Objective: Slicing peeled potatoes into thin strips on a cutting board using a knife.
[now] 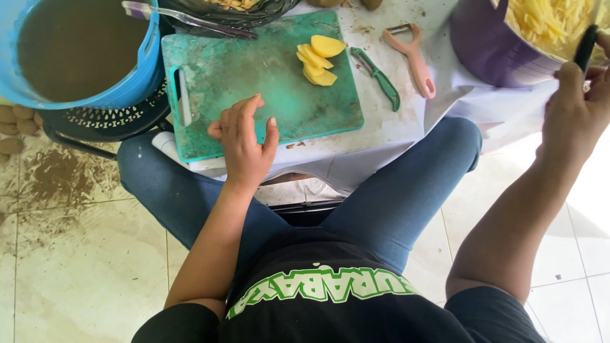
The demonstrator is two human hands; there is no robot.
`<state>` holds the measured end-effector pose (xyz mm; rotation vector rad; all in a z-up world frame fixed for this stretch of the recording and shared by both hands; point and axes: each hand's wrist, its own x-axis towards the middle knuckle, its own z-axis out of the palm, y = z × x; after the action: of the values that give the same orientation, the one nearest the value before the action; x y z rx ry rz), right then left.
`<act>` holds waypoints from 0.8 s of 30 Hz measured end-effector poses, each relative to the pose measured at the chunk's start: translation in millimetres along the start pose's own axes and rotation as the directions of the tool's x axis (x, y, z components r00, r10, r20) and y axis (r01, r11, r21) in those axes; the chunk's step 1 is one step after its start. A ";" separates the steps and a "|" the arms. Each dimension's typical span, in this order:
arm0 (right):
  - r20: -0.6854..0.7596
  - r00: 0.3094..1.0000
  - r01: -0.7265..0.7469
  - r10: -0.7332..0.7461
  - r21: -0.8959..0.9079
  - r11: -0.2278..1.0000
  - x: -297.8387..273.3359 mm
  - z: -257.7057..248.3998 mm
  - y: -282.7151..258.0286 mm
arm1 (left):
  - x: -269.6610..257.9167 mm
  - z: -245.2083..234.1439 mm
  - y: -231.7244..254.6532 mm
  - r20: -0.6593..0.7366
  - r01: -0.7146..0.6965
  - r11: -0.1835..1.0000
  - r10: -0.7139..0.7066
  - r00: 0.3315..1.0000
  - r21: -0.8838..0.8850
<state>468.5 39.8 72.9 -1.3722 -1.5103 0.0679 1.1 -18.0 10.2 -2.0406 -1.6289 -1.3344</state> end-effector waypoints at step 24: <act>0.785 0.616 -0.541 0.070 0.356 0.762 -41.1 47.5 -112.7 | -0.6 1.4 -0.5 0.020 0.009 1.000 -0.010 1.000 0.022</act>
<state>349.3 -2.9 97.2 -1.1233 -1.6359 1.3765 1.4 -17.3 8.8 -2.0427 -1.6562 -1.2982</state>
